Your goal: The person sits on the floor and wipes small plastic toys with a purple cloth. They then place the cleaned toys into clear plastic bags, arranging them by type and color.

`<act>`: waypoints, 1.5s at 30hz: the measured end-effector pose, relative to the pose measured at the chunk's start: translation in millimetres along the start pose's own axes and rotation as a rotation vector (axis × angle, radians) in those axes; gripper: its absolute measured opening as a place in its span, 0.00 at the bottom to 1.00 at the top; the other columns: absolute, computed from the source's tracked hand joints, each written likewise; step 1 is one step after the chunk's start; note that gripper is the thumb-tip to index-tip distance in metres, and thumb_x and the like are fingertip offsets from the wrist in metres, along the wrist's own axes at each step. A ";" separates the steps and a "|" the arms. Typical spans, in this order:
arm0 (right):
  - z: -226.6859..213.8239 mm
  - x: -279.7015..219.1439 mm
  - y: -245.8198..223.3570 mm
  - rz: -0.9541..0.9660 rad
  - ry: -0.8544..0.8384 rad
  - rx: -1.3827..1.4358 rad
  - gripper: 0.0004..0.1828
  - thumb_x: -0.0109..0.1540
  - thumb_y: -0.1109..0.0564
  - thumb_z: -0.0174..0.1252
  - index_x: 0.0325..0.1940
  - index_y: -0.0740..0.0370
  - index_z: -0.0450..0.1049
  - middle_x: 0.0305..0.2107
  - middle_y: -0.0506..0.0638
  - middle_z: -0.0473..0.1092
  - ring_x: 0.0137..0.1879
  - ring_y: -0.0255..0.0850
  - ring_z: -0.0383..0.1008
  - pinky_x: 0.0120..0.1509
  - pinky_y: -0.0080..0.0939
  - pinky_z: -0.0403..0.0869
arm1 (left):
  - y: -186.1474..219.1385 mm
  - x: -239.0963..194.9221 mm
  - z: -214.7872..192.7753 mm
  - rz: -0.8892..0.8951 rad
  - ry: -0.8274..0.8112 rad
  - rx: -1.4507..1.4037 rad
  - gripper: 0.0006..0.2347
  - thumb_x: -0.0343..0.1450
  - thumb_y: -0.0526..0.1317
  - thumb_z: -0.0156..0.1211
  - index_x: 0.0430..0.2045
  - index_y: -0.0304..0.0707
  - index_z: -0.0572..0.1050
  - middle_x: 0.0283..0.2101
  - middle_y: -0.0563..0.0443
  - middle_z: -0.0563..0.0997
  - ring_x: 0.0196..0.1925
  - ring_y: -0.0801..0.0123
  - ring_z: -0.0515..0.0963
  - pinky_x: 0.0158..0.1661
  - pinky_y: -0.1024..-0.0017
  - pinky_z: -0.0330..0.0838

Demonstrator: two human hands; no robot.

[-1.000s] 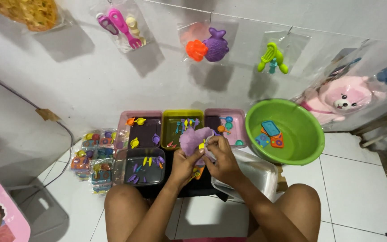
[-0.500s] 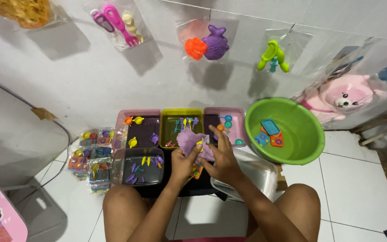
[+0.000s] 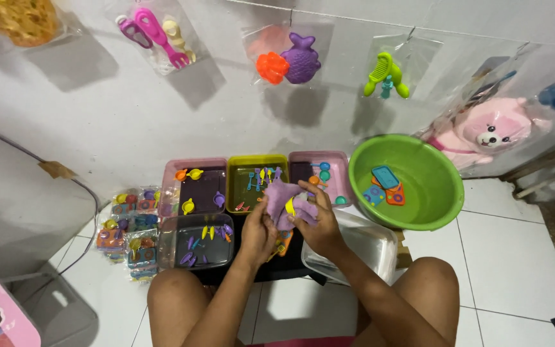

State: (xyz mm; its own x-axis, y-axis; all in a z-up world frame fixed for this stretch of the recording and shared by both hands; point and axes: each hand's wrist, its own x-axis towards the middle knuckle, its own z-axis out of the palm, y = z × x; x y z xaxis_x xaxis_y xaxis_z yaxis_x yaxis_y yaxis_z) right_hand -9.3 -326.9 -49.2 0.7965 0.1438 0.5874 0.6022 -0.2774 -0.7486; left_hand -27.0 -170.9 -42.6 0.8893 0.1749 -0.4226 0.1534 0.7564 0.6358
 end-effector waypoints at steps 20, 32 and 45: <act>-22.3 13.1 -44.2 -0.088 -0.196 -0.088 0.08 0.52 0.71 0.62 0.35 0.73 0.74 0.68 0.67 0.60 0.69 0.66 0.62 0.72 0.61 0.61 | -21.8 6.9 -3.3 0.109 -0.280 0.129 0.10 0.61 0.25 0.72 0.32 0.34 0.79 0.26 0.52 0.77 0.26 0.70 0.81 0.23 0.74 0.82; -20.0 2.6 -28.6 0.185 -0.207 0.343 0.21 0.57 0.63 0.68 0.53 0.72 0.73 0.74 0.64 0.50 0.77 0.59 0.52 0.77 0.57 0.53 | -15.8 8.9 -0.5 0.068 -0.333 0.020 0.12 0.65 0.28 0.69 0.42 0.32 0.80 0.31 0.48 0.82 0.32 0.67 0.83 0.34 0.71 0.81; -24.5 19.4 -67.1 -0.353 -0.147 -0.455 0.19 0.60 0.51 0.67 0.34 0.72 0.74 0.69 0.70 0.58 0.69 0.68 0.63 0.71 0.65 0.61 | 3.4 -22.5 22.8 0.188 -0.339 -0.008 0.13 0.60 0.20 0.68 0.37 0.27 0.80 0.30 0.48 0.81 0.31 0.70 0.82 0.32 0.72 0.80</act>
State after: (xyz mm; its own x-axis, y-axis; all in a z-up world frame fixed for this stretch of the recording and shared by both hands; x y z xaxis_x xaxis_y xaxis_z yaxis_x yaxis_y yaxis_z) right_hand -35.6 -328.8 19.9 0.5710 0.4222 0.7041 0.7737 -0.5637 -0.2894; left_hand -36.7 -186.6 -16.2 0.9938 0.0931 -0.0607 -0.0276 0.7360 0.6764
